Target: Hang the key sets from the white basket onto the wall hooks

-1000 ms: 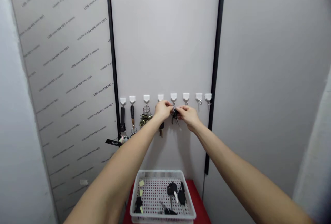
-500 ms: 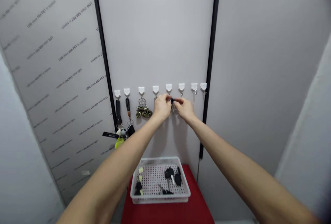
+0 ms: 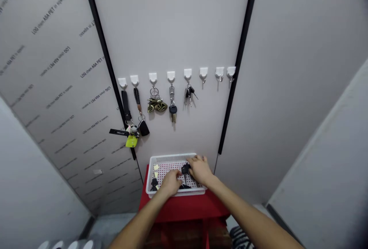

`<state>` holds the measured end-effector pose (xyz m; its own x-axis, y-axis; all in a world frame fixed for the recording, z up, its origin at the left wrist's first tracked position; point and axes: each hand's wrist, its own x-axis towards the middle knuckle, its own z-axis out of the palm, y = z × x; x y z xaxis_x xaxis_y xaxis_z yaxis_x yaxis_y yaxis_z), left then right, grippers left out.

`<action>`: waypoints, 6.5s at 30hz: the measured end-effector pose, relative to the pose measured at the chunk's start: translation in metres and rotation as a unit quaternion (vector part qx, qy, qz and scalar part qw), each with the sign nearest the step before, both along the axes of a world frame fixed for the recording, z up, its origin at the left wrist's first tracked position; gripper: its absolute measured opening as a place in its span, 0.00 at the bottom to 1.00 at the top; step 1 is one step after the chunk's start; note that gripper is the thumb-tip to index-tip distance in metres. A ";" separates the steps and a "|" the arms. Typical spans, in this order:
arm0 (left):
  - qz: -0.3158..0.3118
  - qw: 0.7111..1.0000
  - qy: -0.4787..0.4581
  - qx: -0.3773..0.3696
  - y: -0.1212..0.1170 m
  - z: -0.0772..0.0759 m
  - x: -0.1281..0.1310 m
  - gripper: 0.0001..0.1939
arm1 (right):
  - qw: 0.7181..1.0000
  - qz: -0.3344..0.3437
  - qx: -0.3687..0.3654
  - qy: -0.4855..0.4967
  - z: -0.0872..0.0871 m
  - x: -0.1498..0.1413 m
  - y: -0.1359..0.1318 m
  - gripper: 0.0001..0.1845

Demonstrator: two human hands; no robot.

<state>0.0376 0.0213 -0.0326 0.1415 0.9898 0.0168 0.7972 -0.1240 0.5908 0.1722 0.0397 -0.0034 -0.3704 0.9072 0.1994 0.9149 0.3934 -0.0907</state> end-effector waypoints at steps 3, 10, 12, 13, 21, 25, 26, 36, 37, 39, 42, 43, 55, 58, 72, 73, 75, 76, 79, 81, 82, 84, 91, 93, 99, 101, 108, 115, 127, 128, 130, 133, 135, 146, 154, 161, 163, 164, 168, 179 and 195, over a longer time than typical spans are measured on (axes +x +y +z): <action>-0.004 1.000 0.007 -0.013 0.000 -0.002 0.000 0.13 | 0.999 0.023 -0.009 -0.026 -0.007 -0.006 0.003 0.17; 0.018 0.999 -0.025 -0.039 0.001 -0.002 -0.002 0.16 | 0.998 0.022 -0.019 0.049 -0.016 -0.004 0.002 0.10; 0.028 0.998 -0.046 -0.039 0.001 -0.002 -0.002 0.19 | 0.997 0.022 -0.011 0.077 -0.015 -0.003 0.000 0.12; 0.029 0.997 -0.055 -0.038 0.000 -0.001 -0.002 0.19 | 0.996 0.024 -0.004 0.090 -0.014 -0.002 -0.001 0.12; 0.009 0.995 -0.086 0.046 -0.010 0.002 0.002 0.23 | 0.978 0.075 0.041 0.189 -0.011 0.003 -0.009 0.09; -0.002 0.994 -0.095 0.044 -0.011 0.004 0.003 0.21 | 0.968 0.107 -0.015 0.228 -0.015 0.003 -0.006 0.10; -0.004 0.994 -0.101 0.036 -0.010 0.004 0.003 0.20 | 0.967 0.102 -0.027 0.234 -0.016 0.003 -0.005 0.10; -0.010 0.993 -0.121 -0.008 0.001 0.003 0.005 0.18 | 0.900 0.034 -0.050 0.433 -0.011 0.006 0.002 0.13; -0.020 0.992 -0.122 -0.004 0.001 0.009 0.008 0.18 | 0.882 0.026 -0.051 0.468 -0.008 0.008 0.004 0.14; -0.036 0.990 -0.136 0.008 0.003 0.027 0.016 0.18 | 0.854 0.019 -0.050 0.518 0.003 0.014 0.009 0.14; -0.054 0.981 -0.179 0.047 0.006 0.064 0.034 0.20 | 0.834 0.021 -0.019 0.552 0.038 0.026 0.020 0.14; -0.061 0.978 -0.186 0.069 0.008 0.078 0.040 0.21 | 0.830 0.023 -0.001 0.557 0.054 0.031 0.024 0.14; -0.078 0.923 -0.132 0.353 0.025 0.222 0.077 0.23 | 0.799 0.053 0.225 0.555 0.225 0.040 0.048 0.11; -0.066 0.923 -0.121 0.359 0.028 0.236 0.076 0.22 | 0.803 -0.009 0.263 0.535 0.238 0.036 0.056 0.11; -0.069 0.958 -0.132 0.246 0.022 0.164 0.048 0.19 | 0.809 -0.059 0.296 0.504 0.194 0.044 0.055 0.13; -0.064 0.964 -0.132 0.223 0.019 0.146 0.042 0.18 | 0.808 -0.063 0.309 0.497 0.178 0.045 0.049 0.14; -0.053 0.977 -0.114 0.175 0.011 0.106 0.030 0.18 | 0.837 -0.059 0.298 0.455 0.137 0.043 0.032 0.14; -0.047 0.983 -0.098 0.151 0.007 0.087 0.023 0.18 | 0.866 -0.047 0.266 0.421 0.113 0.041 0.023 0.14; -0.038 0.995 -0.039 0.086 -0.003 0.040 0.008 0.19 | 0.962 0.021 0.080 0.260 0.046 0.030 -0.004 0.11; -0.043 0.998 -0.008 0.051 -0.007 0.020 0.003 0.20 | 0.990 0.033 0.004 0.139 0.014 0.021 -0.014 0.09; -0.049 0.998 0.004 0.037 -0.008 0.014 0.002 0.20 | 0.996 0.033 -0.012 0.088 0.003 0.017 -0.017 0.09; -0.063 0.998 0.019 0.013 -0.007 0.007 0.001 0.19 | 0.999 0.032 -0.019 0.013 -0.008 0.010 -0.016 0.10; -0.062 0.998 0.028 -0.019 -0.004 0.000 0.000 0.16 | 0.998 0.011 -0.030 -0.051 -0.011 -0.002 0.003 0.14; -0.053 0.998 0.032 -0.017 -0.004 -0.001 0.000 0.15 | 0.999 0.004 -0.017 -0.042 -0.013 -0.004 0.003 0.13; -0.019 0.999 0.023 -0.020 -0.008 -0.001 0.001 0.15 | 0.999 0.003 0.006 0.049 -0.014 -0.004 0.004 0.13; -0.007 1.000 0.000 -0.017 -0.008 -0.003 0.001 0.16 | 0.995 0.004 -0.006 0.100 -0.011 -0.003 0.003 0.13; 0.009 0.980 -0.184 0.071 -0.002 0.016 0.007 0.25 | 0.959 0.104 -0.033 0.260 0.024 0.004 -0.010 0.15; -0.116 0.930 -0.346 0.052 0.013 0.066 0.043 0.11 | 0.936 0.091 -0.020 0.341 0.074 0.030 -0.009 0.11; -0.085 0.912 -0.359 0.180 0.037 0.211 0.107 0.16 | 0.880 0.022 0.175 0.442 0.202 0.085 0.026 0.09; -0.086 0.914 -0.348 0.188 0.038 0.220 0.110 0.17 | 0.874 0.017 0.193 0.446 0.211 0.087 0.031 0.09; -0.082 0.921 -0.325 0.200 0.039 0.232 0.112 0.18 | 0.866 0.003 0.226 0.446 0.225 0.088 0.041 0.09; -0.075 0.925 -0.307 0.212 0.039 0.239 0.111 0.18 | 0.857 -0.011 0.261 0.445 0.241 0.089 0.054 0.08; -0.073 0.925 -0.308 0.208 0.039 0.238 0.109 0.18 | 0.851 -0.027 0.281 0.442 0.248 0.088 0.059 0.09; -0.084 0.938 -0.290 0.173 0.020 0.200 0.078 0.16 | 0.881 -0.097 0.267 0.378 0.243 0.087 0.065 0.11; -0.093 0.990 -0.096 0.041 -0.010 0.066 0.009 0.18 | 0.897 -0.032 0.292 0.331 0.151 0.067 0.015 0.14; -0.063 0.987 -0.079 -0.122 -0.012 0.014 -0.018 0.18 | 0.975 0.092 -0.162 0.121 0.012 0.001 -0.030 0.12; -0.062 0.987 -0.088 -0.117 -0.009 0.010 -0.018 0.16 | 0.969 0.084 -0.208 0.104 -0.004 -0.009 -0.029 0.13; -0.062 0.988 -0.089 -0.111 -0.007 0.008 -0.018 0.15 | 0.967 0.083 -0.218 0.107 -0.008 -0.012 -0.028 0.14; -0.048 0.991 -0.065 -0.102 -0.001 -0.003 -0.018 0.14 | 0.965 0.070 -0.209 0.142 -0.016 -0.009 -0.021 0.20; -0.021 0.996 -0.040 -0.076 0.010 -0.026 -0.019 0.08 | 0.947 0.058 -0.226 0.219 -0.033 -0.008 -0.013 0.14; 0.017 0.998 -0.030 -0.051 0.004 -0.004 -0.015 0.12 | 0.934 0.029 -0.215 0.283 -0.032 -0.008 -0.011 0.18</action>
<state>0.0227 0.0251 -0.0370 0.1098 0.9909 -0.0777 0.7629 -0.0339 0.6456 0.1647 0.0282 -0.0356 -0.3680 0.9298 -0.0003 0.6506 0.2573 -0.7146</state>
